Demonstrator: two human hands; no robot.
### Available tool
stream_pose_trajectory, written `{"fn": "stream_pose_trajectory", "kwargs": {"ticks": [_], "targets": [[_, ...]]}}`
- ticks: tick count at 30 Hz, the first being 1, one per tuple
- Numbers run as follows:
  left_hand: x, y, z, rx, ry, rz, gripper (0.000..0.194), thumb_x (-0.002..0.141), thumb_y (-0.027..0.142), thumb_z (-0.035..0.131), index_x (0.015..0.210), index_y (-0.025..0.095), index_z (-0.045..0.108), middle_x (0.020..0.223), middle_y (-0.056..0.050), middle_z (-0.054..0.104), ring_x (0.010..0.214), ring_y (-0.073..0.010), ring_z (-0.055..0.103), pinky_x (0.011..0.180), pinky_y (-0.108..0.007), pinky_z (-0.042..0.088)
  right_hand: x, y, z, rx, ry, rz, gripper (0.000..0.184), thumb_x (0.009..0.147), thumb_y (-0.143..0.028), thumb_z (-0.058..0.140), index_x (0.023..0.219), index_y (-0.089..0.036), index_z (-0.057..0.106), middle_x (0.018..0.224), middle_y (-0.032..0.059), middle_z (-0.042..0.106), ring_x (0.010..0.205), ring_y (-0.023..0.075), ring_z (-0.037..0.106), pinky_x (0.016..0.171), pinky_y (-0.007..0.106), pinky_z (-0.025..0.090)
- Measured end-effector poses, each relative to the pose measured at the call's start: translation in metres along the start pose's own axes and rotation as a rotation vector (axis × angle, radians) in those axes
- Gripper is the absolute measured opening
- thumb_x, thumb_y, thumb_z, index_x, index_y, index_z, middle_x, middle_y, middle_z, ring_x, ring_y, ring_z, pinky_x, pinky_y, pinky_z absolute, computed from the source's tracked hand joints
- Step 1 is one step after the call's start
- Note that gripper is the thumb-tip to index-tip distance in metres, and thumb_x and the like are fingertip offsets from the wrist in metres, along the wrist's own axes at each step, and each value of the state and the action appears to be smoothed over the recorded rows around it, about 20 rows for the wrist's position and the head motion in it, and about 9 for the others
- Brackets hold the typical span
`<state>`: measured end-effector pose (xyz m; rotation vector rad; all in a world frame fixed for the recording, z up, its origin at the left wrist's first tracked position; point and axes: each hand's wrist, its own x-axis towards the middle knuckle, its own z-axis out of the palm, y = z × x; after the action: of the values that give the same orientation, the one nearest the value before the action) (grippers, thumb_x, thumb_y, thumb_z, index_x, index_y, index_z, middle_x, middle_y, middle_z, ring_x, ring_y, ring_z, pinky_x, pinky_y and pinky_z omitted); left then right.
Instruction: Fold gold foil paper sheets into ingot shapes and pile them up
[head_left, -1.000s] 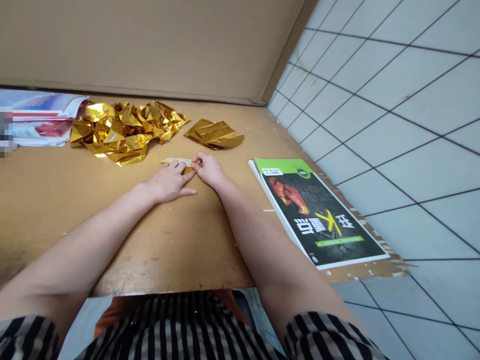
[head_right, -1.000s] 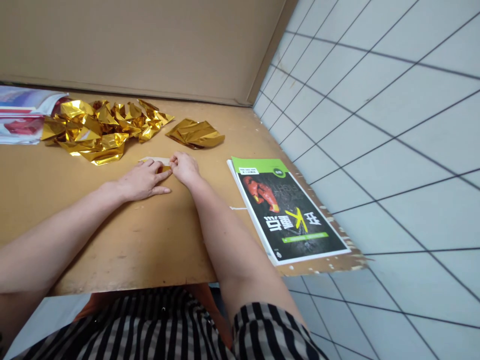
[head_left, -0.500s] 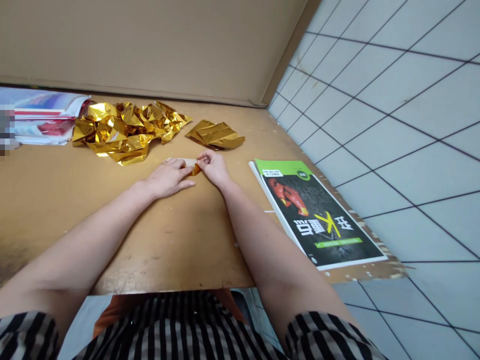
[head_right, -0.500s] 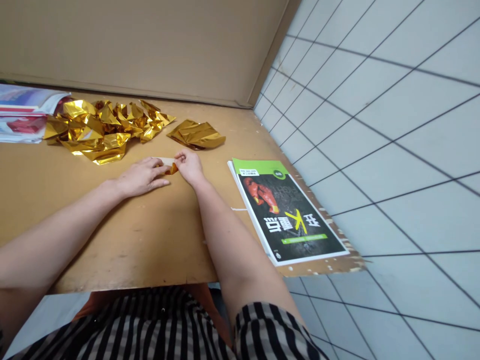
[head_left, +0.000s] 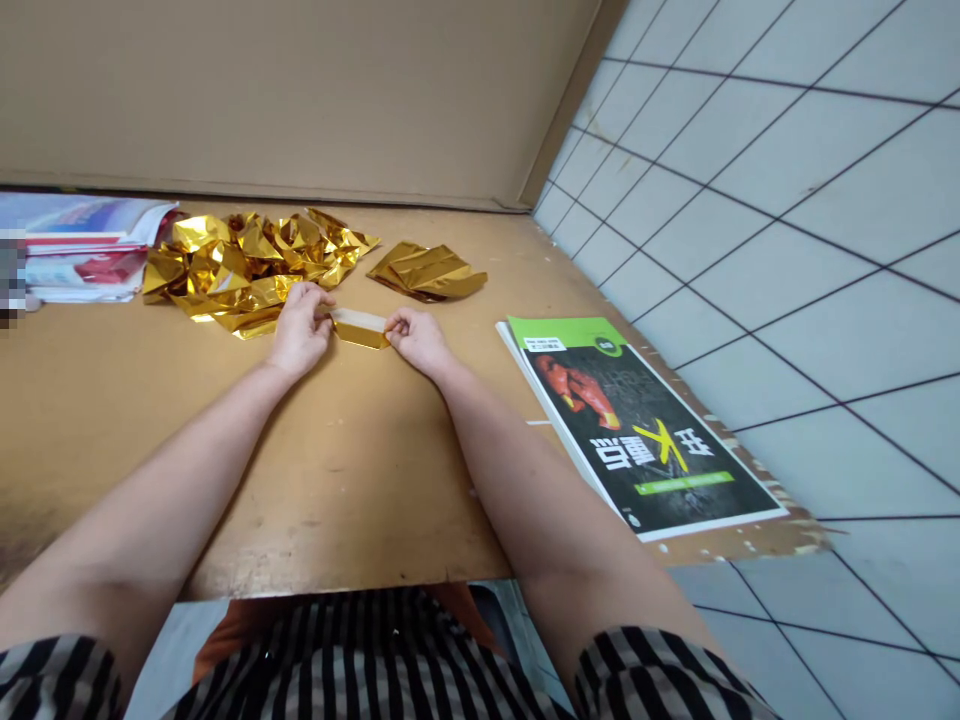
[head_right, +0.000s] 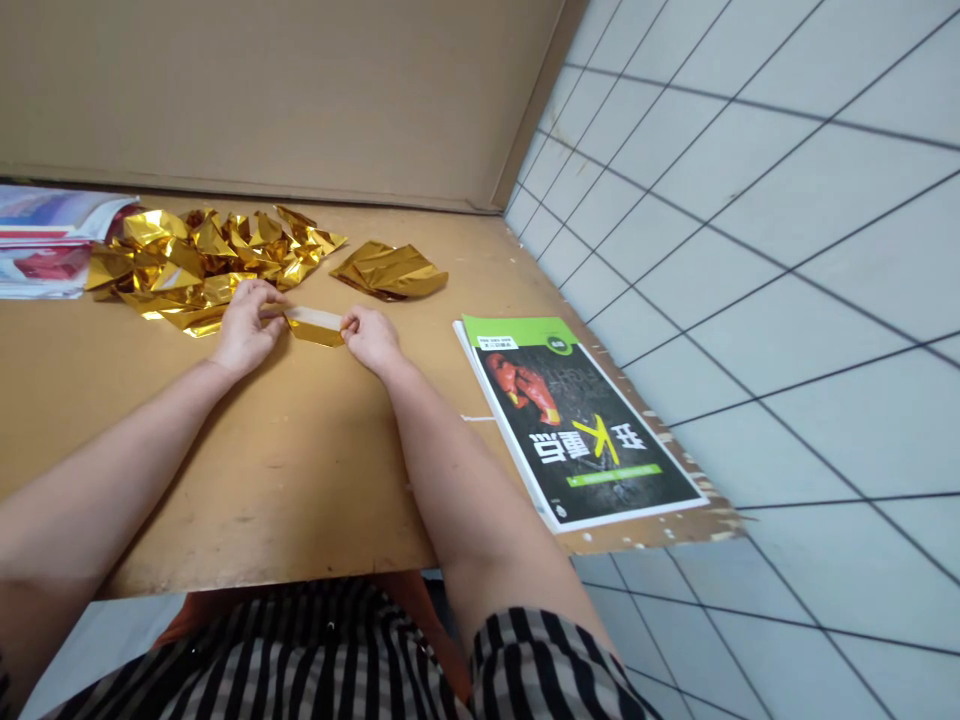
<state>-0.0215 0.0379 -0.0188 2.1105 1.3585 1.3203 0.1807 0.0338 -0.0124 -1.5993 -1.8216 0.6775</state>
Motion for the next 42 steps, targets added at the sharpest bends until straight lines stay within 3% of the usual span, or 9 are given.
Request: {"fn": "stream_pose_trajectory", "kwargs": {"ticks": [2,5,8,13,18,23,35,42], "targets": [[0.000,-0.001,-0.001,0.079,-0.027,-0.025,0.017,0.072,0.011,0.058,0.087,0.020,0.059,0.100,-0.004,0.055,0.096,-0.0205,0.058,0.085,-0.036,0.054,-0.001,-0.001,0.000,-0.037,-0.010,-0.001,0.014,0.071,-0.008,0.056,0.072,-0.021,0.060,0.067,-0.0035,0.058,0.062,0.0121,0.050,0.060,0.025,0.038],[0.000,-0.001,-0.001,0.205,-0.158,-0.008,0.006,0.076,0.017,0.060,0.081,0.020,0.062,0.092,-0.004,0.060,0.094,-0.0232,0.059,0.089,-0.039,0.052,-0.003,-0.003,-0.001,-0.096,-0.018,-0.017,0.013,0.072,-0.009,0.056,0.073,-0.021,0.060,0.069,-0.0027,0.059,0.062,0.0124,0.050,0.060,0.025,0.038],[0.000,-0.001,0.002,0.292,-0.271,0.063,0.011,0.081,0.021,0.056,0.085,0.020,0.067,0.093,-0.006,0.065,0.095,-0.0248,0.060,0.093,-0.041,0.050,-0.004,-0.005,-0.001,-0.134,-0.017,-0.053,0.014,0.073,-0.009,0.056,0.072,-0.022,0.060,0.072,-0.0021,0.062,0.065,0.0131,0.051,0.062,0.025,0.039],[0.002,0.002,0.003,0.366,-0.349,0.151,0.021,0.085,0.023,0.049,0.094,0.020,0.068,0.104,-0.008,0.068,0.101,-0.0252,0.060,0.097,-0.040,0.049,-0.005,-0.006,-0.002,-0.174,-0.028,-0.070,0.013,0.074,-0.010,0.055,0.073,-0.022,0.060,0.074,-0.0014,0.063,0.066,0.0136,0.052,0.062,0.026,0.040],[0.005,0.005,-0.001,0.398,-0.426,0.166,0.024,0.087,0.023,0.046,0.098,0.020,0.066,0.101,-0.008,0.069,0.099,-0.0250,0.062,0.094,-0.040,0.050,-0.004,-0.006,-0.002,-0.195,-0.026,-0.088,0.013,0.074,-0.010,0.055,0.073,-0.021,0.060,0.075,-0.0007,0.063,0.066,0.0138,0.051,0.063,0.026,0.039],[0.006,0.009,-0.004,0.448,-0.444,0.177,0.024,0.088,0.025,0.045,0.092,0.018,0.068,0.093,-0.010,0.069,0.094,-0.0262,0.063,0.088,-0.039,0.052,-0.005,-0.004,-0.002,-0.175,-0.029,-0.110,0.012,0.074,-0.012,0.056,0.073,-0.022,0.062,0.073,-0.0010,0.063,0.067,0.0142,0.053,0.064,0.026,0.040],[0.009,0.002,0.001,0.423,-0.356,0.161,0.021,0.083,0.021,0.052,0.085,0.021,0.073,0.087,-0.007,0.069,0.091,-0.0250,0.063,0.082,-0.036,0.052,-0.004,-0.003,0.000,-0.155,-0.008,-0.054,0.016,0.075,-0.010,0.055,0.080,-0.022,0.064,0.078,-0.0003,0.064,0.071,0.0151,0.055,0.068,0.028,0.043],[0.011,-0.003,0.004,0.344,-0.317,0.081,0.016,0.080,0.021,0.057,0.084,0.023,0.072,0.089,-0.005,0.066,0.096,-0.0256,0.060,0.088,-0.039,0.051,-0.004,-0.002,-0.001,-0.264,0.025,-0.104,0.018,0.079,-0.014,0.054,0.087,-0.023,0.067,0.095,0.0055,0.065,0.094,0.0229,0.056,0.084,0.037,0.044]]}}
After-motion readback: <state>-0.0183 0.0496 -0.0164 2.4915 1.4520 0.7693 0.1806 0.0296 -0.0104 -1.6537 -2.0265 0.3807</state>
